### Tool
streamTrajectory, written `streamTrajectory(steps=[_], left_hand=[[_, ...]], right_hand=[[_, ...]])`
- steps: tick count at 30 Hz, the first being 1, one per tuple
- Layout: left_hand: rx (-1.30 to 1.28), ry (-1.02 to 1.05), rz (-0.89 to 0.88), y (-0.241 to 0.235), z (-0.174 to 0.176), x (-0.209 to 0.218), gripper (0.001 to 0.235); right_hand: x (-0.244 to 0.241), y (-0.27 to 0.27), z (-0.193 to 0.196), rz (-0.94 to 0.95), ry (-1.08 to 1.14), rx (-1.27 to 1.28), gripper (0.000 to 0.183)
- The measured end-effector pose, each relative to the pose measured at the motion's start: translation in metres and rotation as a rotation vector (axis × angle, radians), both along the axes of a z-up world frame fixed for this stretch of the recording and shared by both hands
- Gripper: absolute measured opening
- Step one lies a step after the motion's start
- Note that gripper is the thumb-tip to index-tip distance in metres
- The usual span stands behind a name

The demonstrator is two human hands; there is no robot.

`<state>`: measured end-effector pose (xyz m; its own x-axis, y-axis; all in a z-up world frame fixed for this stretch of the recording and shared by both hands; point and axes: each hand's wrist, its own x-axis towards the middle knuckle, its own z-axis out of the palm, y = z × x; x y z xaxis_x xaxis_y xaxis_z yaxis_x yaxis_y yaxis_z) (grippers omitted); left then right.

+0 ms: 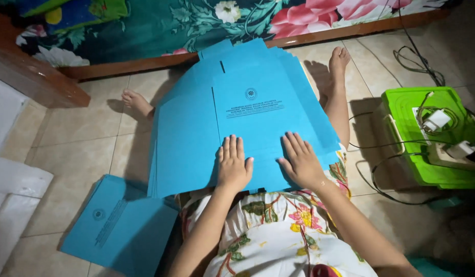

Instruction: A person sits on the floor and manually folds blue cardboard box templates, pressing down on the creases to secure them.

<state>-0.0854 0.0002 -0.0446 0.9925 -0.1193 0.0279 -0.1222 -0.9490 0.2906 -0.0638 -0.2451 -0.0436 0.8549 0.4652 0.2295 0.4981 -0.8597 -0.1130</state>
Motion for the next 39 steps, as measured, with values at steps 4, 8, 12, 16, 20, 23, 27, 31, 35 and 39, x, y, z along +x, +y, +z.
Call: streamTrajectory(steps=[4,8,12,16,20,23,27,31,35,39], left_hand=[[-0.036,0.022,0.003,0.001,-0.004,0.001,0.072],[-0.045,0.023,0.015,0.0,-0.004,0.006,0.073],[-0.038,0.05,0.01,0.001,0.0,0.007,0.074],[0.034,0.045,0.019,-0.002,0.003,0.006,0.074],[-0.001,0.025,0.012,0.0,0.004,0.003,0.073],[0.014,-0.028,-0.022,0.003,-0.001,-0.01,0.073],[-0.013,-0.09,-0.06,0.003,-0.006,-0.02,0.069],[-0.032,-0.09,-0.055,0.004,-0.009,-0.02,0.07],[-0.016,-0.038,-0.051,0.003,-0.005,-0.018,0.07],[-0.003,0.01,-0.042,0.002,-0.002,-0.017,0.071]], right_hand=[[-0.004,-0.017,-0.002,0.079,0.114,0.128,0.07],[0.056,-0.001,-0.002,0.052,0.083,-0.047,0.075],[0.154,0.044,-0.015,-0.059,0.122,-0.172,0.084],[0.223,0.072,-0.02,-0.131,0.144,-0.185,0.086],[0.208,0.071,-0.001,-0.186,0.233,-0.234,0.086],[0.179,0.058,0.002,-0.23,0.262,-0.206,0.085],[0.14,0.045,0.01,-0.207,0.271,-0.166,0.084],[0.163,0.048,0.003,-0.193,0.27,-0.17,0.083],[0.213,0.053,-0.002,-0.269,0.252,-0.143,0.086],[0.194,0.068,0.007,-0.334,0.275,-0.156,0.081]])
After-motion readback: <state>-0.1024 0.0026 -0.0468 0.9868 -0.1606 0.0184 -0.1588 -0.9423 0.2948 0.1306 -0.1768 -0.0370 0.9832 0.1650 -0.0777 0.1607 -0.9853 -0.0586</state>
